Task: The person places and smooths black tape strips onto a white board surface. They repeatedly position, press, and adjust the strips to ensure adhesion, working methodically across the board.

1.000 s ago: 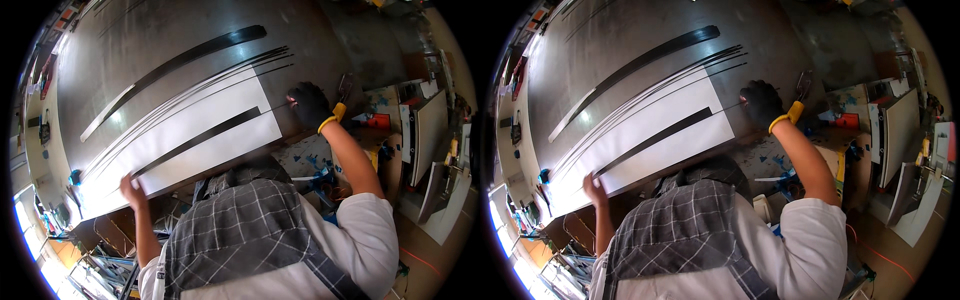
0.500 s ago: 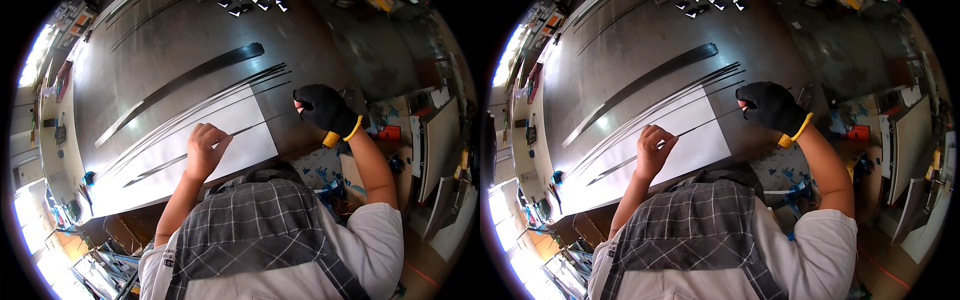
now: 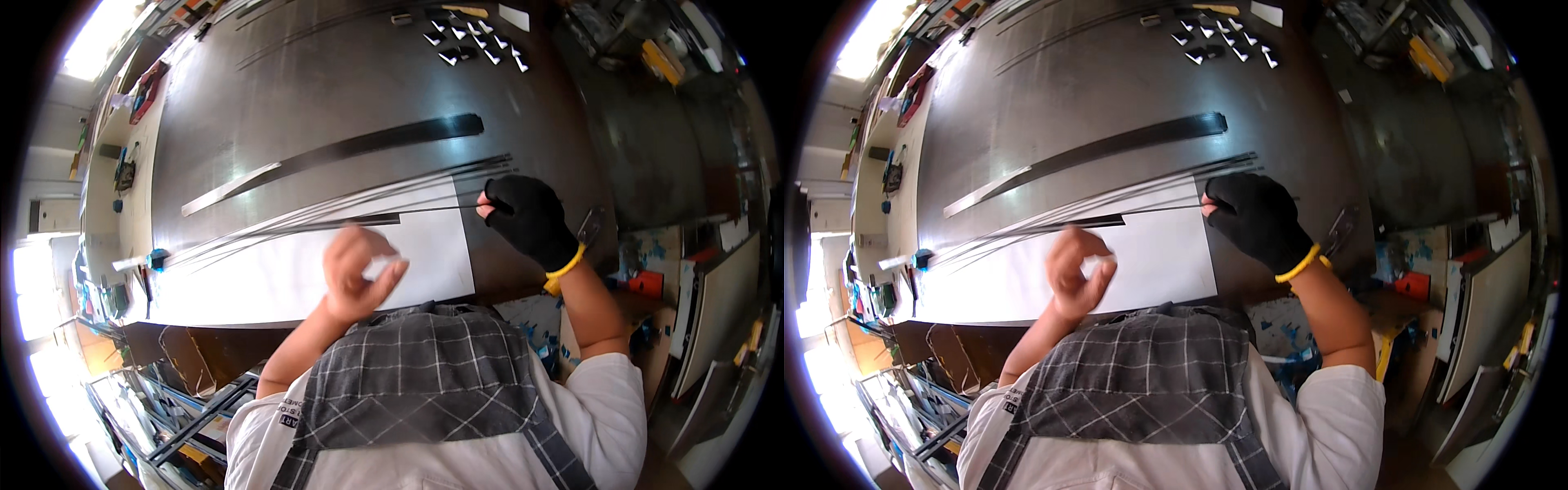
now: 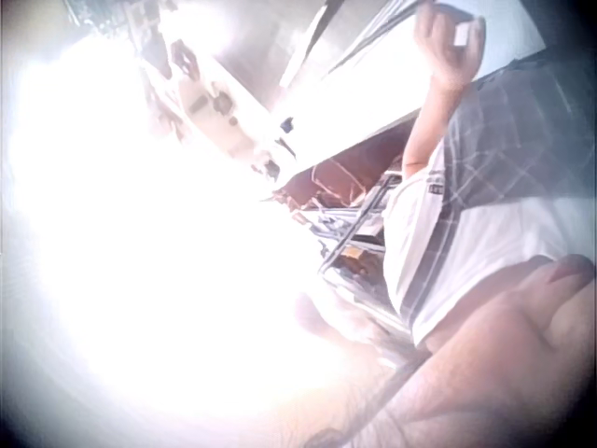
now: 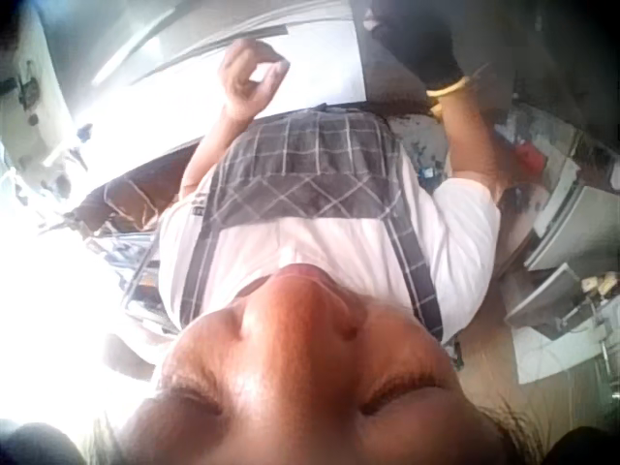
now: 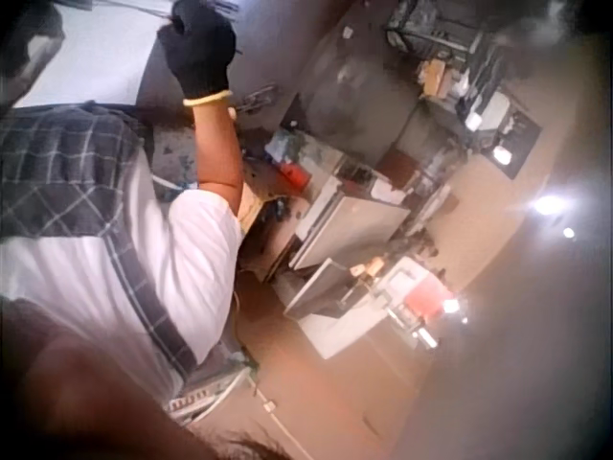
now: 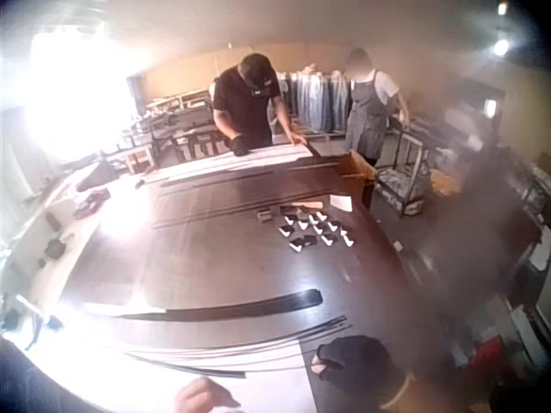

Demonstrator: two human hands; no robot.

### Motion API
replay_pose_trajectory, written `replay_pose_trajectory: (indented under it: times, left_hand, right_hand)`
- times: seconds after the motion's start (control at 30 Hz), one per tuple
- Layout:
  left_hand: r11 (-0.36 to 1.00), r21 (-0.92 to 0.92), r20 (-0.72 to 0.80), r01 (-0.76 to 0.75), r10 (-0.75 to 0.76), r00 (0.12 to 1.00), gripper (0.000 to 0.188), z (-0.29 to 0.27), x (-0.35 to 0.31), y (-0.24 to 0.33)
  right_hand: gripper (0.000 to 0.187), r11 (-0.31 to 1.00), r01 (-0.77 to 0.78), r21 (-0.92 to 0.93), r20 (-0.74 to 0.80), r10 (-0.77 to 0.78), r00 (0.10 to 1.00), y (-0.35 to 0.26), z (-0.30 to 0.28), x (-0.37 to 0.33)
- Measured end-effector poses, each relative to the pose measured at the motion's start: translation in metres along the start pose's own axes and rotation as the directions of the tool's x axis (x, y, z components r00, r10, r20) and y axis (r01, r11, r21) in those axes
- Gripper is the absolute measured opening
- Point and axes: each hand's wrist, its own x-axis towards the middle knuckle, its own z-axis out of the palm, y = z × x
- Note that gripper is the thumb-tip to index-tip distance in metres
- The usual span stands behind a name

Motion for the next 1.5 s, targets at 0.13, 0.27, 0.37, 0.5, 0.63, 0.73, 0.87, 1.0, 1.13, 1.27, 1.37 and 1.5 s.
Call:
replay_pose_trajectory:
  times: [0.13, 0.27, 0.37, 0.5, 0.63, 0.73, 0.87, 1.0, 1.13, 1.27, 1.37, 1.5]
  left_hand:
    - [0.556, -0.379, 0.291, 0.74, -0.688, 0.665, 0.015, 0.006, -0.033, -0.018]
    - [0.096, -0.977, 0.079, 0.188, -0.66, 0.747, 0.043, -0.001, 0.001, -0.043]
    - [0.075, -0.995, 0.005, 0.059, -0.569, 0.822, 0.027, -0.004, 0.022, -0.047]
    - [0.136, -0.99, -0.062, 0.028, -0.61, 0.79, 0.01, -0.004, 0.025, -0.046]
    - [0.314, -0.945, -0.179, 0.09, -0.727, 0.663, 0.004, 0.011, 0.044, -0.017]
    - [0.319, -0.943, -0.184, 0.092, -0.733, 0.655, 0.01, 0.013, 0.038, -0.02]
    - [0.244, -0.969, -0.158, 0.046, -0.75, 0.642, 0.003, 0.011, 0.04, -0.014]
    - [0.286, -0.949, -0.127, 0.135, -0.734, 0.667, 0.005, 0.007, 0.032, -0.021]
    - [0.297, -0.928, -0.077, 0.224, -0.742, 0.666, 0.004, 0.017, 0.034, -0.008]
    - [0.304, -0.908, -0.049, 0.288, -0.76, 0.648, 0.006, 0.02, 0.021, -0.009]
    - [0.247, -0.883, 0.058, 0.398, -0.785, 0.616, 0.008, 0.025, 0.021, -0.01]
    - [0.24, -0.774, 0.251, 0.586, -0.734, 0.632, 0.012, 0.031, -0.013, -0.027]
  right_hand:
    - [0.01, 0.999, -0.017, -0.03, -0.087, 0.014, 0.996, -0.017, -0.006, 0.012]
    - [0.012, 0.999, -0.048, -0.012, -0.147, 0.046, 0.988, -0.034, -0.004, 0.017]
    - [0.012, 0.997, -0.062, 0.043, -0.163, 0.068, 0.984, -0.043, -0.004, 0.017]
    - [0.01, 0.994, -0.093, 0.062, -0.187, 0.103, 0.977, -0.053, 0.001, 0.016]
    - [0.009, 0.987, -0.134, 0.086, -0.199, 0.149, 0.969, -0.049, -0.006, 0.008]
    - [0.009, 0.993, -0.105, 0.062, -0.232, 0.116, 0.966, -0.049, -0.002, 0.005]
    - [0.009, 0.997, -0.064, 0.043, -0.249, 0.072, 0.966, -0.051, 0.001, 0.003]
    - [0.01, 0.999, -0.031, -0.017, -0.272, 0.026, 0.962, -0.063, 0.009, 0.005]
    - [0.01, 0.999, 0.005, -0.033, -0.306, -0.015, 0.952, -0.062, 0.01, 0.002]
    - [0.011, 0.997, 0.017, -0.081, -0.296, -0.041, 0.954, -0.067, 0.018, 0.003]
    - [0.009, 0.995, 0.015, -0.096, -0.257, -0.04, 0.966, -0.059, 0.024, 0.008]
    - [0.012, 0.995, 0.02, -0.094, -0.236, -0.041, 0.971, -0.044, 0.037, 0.027]
